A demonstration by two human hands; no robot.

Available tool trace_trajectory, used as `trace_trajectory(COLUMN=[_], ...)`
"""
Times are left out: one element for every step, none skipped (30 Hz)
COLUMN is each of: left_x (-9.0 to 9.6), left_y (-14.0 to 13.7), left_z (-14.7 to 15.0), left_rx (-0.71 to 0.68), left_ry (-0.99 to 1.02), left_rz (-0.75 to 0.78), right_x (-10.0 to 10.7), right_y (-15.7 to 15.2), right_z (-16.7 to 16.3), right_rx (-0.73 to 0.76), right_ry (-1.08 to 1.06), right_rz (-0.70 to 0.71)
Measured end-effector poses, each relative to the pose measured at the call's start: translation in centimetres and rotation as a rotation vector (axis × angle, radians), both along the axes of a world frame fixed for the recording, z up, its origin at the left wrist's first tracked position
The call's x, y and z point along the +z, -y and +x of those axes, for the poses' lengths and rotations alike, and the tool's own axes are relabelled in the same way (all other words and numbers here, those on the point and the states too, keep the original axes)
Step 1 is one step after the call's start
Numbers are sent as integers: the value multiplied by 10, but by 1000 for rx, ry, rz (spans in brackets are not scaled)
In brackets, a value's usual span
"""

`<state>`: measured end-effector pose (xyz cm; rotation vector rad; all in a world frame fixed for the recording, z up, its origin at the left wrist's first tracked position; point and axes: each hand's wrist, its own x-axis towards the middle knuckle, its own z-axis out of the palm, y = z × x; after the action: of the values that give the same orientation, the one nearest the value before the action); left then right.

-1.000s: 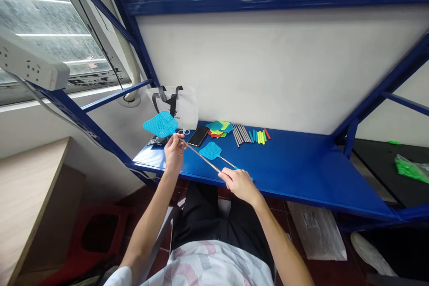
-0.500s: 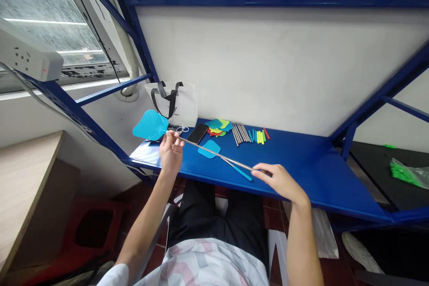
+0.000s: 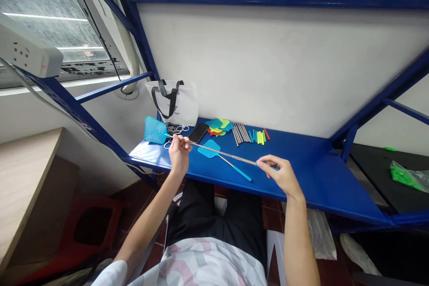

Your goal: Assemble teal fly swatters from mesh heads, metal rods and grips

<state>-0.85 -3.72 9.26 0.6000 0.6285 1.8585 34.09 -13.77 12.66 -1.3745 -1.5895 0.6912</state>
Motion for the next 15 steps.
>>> trace_trajectory(left_x=[0, -1, -1, -3, -4, -6, -8, -11, -13, -16, -18, -20, -22, -24, -25], left_y=[-1, -2, -1, 0, 2, 5, 8, 13, 17, 21, 25, 27, 30, 31, 33], left_z=[-1, -2, -1, 1, 5, 10, 17, 25, 32, 39, 45, 49, 52, 53, 54], left_rx=[29, 59, 87, 110, 125, 129, 123, 110, 95, 82, 74, 66, 61, 57, 56], left_ry=[5, 12, 19, 22, 20, 9, -7, -23, -38, -49, -57, -68, -79, -89, -100], left_rz=[-2, -2, -3, -5, -6, -6, -4, -3, -5, -11, -23, -38, -54, -69, -80], right_x=[0, 0, 0, -1, -2, -3, -5, -7, -9, -11, -12, -14, -15, -15, -16], right_y=[-1, -1, -1, -1, -2, -2, -3, -4, -5, -6, -7, -7, -8, -7, -7], right_z=[-3, -5, -7, -10, -14, -18, -24, -30, -37, -44, -51, -56, -61, -65, -68], right_rx=[2, 5, 7, 9, 11, 17, 26, 37, 51, 55, 61, 60, 57, 55, 53], right_ry=[-6, -11, -13, -14, -15, -17, -22, -28, -34, -41, -43, -46, -48, -47, -43], right_rz=[6, 9, 9, 7, 5, 0, -4, -10, -19, -21, -25, -26, -26, -26, -24])
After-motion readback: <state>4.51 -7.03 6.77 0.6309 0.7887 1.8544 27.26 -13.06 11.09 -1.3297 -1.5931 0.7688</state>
